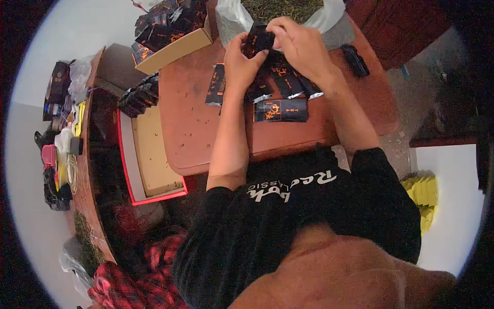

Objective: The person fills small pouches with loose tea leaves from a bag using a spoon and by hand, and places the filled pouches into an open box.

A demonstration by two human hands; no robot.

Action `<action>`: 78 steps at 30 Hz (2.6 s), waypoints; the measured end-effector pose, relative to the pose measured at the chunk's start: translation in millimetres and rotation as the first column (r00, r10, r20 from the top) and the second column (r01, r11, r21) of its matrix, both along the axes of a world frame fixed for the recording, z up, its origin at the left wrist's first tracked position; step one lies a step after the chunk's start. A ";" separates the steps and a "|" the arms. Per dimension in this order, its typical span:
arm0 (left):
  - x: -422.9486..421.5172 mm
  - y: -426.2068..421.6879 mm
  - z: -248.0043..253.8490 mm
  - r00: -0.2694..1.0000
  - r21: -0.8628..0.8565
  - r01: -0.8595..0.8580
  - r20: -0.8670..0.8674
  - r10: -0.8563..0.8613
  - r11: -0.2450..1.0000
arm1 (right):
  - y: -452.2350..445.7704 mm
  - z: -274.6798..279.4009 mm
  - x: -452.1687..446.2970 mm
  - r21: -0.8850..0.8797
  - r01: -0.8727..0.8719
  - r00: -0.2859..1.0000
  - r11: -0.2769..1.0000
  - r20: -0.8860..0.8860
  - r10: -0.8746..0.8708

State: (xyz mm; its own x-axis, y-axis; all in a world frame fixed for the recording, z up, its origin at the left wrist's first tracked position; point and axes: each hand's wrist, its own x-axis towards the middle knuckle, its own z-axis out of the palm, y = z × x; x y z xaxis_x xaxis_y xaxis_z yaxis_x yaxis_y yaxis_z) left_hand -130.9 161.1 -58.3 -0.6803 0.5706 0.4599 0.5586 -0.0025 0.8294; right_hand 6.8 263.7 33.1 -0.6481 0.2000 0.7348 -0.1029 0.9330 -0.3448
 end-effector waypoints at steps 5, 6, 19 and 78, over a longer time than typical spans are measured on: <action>4.5 -2.3 7.6 0.999 0.031 -0.002 0.037 0.001 1.000 | 6.0 -1.4 8.1 -0.182 0.069 0.991 0.981 -0.101 -0.088; 5.6 -4.1 11.0 1.000 0.006 -0.016 0.005 0.016 1.000 | 7.2 -1.5 10.2 -0.240 0.074 0.985 0.968 -0.135 -0.109; -8.9 -61.7 30.5 0.931 0.337 -0.046 0.355 -0.082 0.940 | 26.3 -42.6 44.9 -0.701 0.011 0.926 0.713 -0.262 -0.272; -255.9 -261.2 -212.0 0.868 -0.079 -0.408 0.275 0.413 0.910 | 69.7 -73.8 66.8 -0.793 0.153 0.932 0.590 -0.083 -0.354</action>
